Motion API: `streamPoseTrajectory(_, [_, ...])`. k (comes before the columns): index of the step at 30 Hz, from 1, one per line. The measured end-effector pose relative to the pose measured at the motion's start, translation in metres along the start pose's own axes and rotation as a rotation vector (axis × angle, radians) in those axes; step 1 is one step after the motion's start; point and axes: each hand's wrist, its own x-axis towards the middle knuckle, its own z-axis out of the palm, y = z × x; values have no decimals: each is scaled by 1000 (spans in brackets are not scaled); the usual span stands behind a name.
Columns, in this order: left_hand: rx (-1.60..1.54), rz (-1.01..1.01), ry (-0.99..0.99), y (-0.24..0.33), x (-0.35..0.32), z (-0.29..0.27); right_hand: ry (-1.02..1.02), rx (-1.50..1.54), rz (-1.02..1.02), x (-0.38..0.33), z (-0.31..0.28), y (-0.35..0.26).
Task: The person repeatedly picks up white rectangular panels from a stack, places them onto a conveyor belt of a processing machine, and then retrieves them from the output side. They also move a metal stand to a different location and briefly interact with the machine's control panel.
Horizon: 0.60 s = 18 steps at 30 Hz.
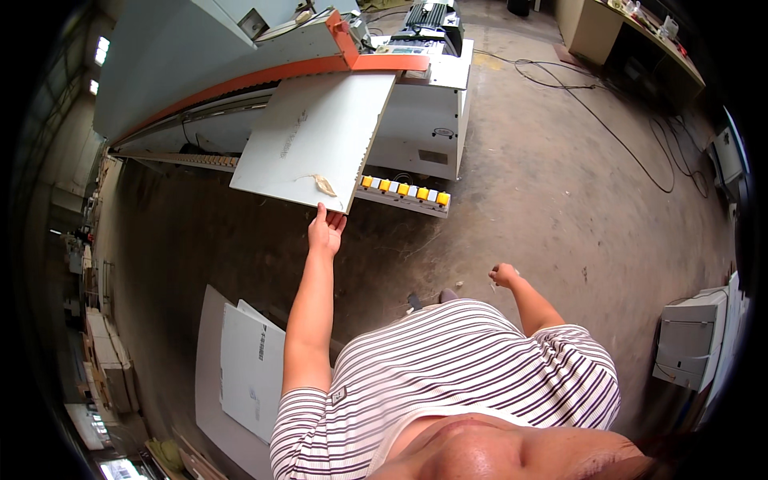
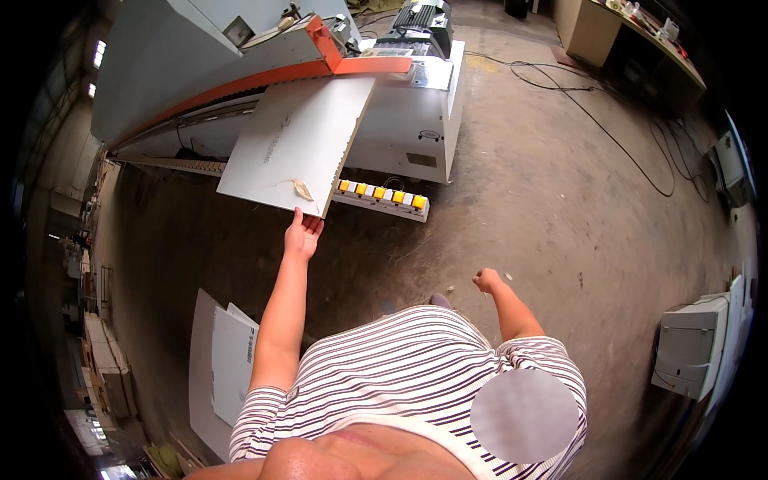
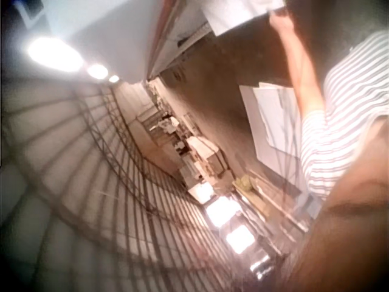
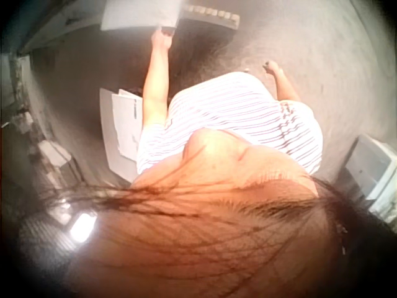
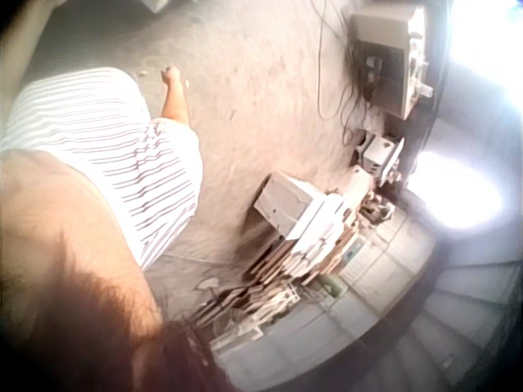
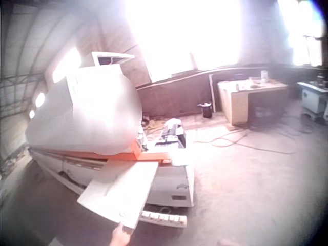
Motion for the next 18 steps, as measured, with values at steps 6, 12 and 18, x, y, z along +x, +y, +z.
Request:
streamPoseTrajectory(6, [-35,-58,-11,-32,5,18,37,11,37,6,-2,28])
streamPoseTrajectory(12, [-133,-150,-85,-60,-22,51,97,89,43,10,-1,46])
streamPoseTrajectory(18, [-133,-205,-129,-86,-49,76,142,203,125,6,-17,31])
